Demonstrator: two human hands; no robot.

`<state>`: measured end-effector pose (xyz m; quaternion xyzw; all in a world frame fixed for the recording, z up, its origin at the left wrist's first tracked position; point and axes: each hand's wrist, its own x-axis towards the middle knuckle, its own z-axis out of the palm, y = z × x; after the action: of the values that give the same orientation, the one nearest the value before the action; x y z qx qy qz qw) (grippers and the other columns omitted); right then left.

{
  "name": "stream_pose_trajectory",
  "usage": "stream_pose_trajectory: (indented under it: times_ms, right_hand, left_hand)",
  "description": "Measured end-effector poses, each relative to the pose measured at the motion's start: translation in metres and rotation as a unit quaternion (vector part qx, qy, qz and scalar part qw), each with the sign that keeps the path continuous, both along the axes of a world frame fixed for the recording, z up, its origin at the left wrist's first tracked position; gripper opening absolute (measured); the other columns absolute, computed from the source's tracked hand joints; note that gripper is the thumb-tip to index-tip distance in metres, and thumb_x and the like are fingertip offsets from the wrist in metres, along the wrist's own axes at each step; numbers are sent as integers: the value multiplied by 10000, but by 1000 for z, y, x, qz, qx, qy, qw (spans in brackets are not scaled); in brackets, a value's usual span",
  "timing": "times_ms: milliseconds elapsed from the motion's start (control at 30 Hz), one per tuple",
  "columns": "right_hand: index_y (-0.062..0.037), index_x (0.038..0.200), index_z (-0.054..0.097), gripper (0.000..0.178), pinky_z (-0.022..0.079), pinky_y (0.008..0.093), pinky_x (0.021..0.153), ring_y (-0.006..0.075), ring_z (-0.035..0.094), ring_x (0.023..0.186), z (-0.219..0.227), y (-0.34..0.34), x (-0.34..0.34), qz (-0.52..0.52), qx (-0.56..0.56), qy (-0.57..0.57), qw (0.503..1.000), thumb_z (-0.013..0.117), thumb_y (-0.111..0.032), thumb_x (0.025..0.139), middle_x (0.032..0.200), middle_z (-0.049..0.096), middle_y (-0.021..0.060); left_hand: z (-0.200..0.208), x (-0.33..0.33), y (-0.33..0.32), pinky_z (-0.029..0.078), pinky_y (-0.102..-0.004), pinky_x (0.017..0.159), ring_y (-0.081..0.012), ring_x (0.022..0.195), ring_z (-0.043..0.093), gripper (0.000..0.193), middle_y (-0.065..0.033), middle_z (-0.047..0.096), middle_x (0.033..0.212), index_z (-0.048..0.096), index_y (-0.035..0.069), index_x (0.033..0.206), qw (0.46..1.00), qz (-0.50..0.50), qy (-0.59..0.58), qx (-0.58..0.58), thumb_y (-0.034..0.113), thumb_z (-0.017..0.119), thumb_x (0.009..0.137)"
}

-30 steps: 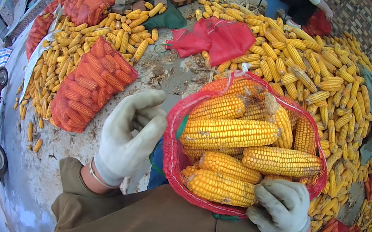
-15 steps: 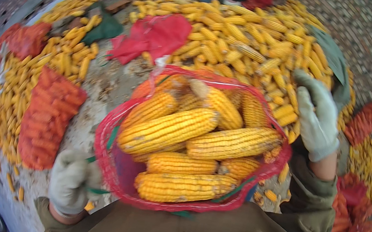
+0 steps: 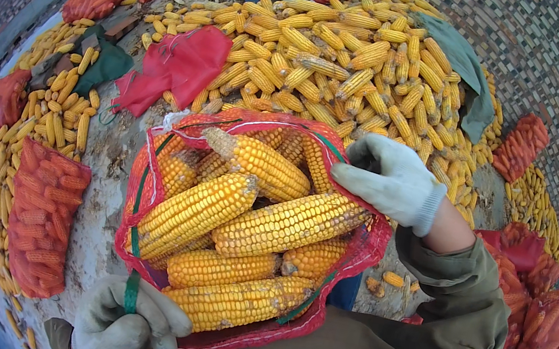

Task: The person sits on the ground and repeatedly picks up yellow corn cobs from a large pile, placing them into a red mesh bag. The person adjusts the bag and continues filling it with corn cobs throughout the clip.

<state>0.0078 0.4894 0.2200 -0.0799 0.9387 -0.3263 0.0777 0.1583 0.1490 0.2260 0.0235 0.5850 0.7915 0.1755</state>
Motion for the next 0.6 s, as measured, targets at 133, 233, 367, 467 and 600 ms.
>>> stream_pose_trajectory:
  times_ms: [133,233,367,467,600]
  right_hand:
    - [9,909,647,420,512,483,763,417,648,819,7,-14,-23,53,194,73,977,655,-410,910,850,677,224]
    - [-5,962,650,325,518,425,726,333,651,744,0,-2,-25,26,165,71,983,611,-328,973,778,665,185]
    - [10,1022,673,312,501,306,678,134,605,738,-14,16,-19,-100,-178,6,979,588,-290,1018,764,641,75]
    - [14,1000,664,325,486,282,633,119,589,688,-5,6,0,-131,-333,24,933,594,-303,1019,752,638,46]
    - [-135,705,479,442,385,247,561,92,476,564,65,27,25,-60,-294,312,901,516,-398,1058,627,492,-12]
  left_hand:
    - [-5,1,3,431,-212,557,-86,597,542,288,-150,674,967,586,22,981,1000,3,-1,11,308,621,1000]
    - [-9,7,-7,383,-193,509,-61,531,489,311,-85,650,798,596,22,1000,999,33,-37,9,332,623,994]
    - [5,6,-8,299,-174,463,-25,472,392,343,51,491,590,609,12,1040,994,93,-54,6,351,559,1026]
    - [13,3,-7,320,-205,508,-62,511,394,459,67,432,648,580,-30,1162,982,101,-2,161,408,511,1046]
    - [14,9,-19,274,-233,351,-82,376,333,385,3,411,499,612,-61,995,976,67,32,205,313,537,1047]
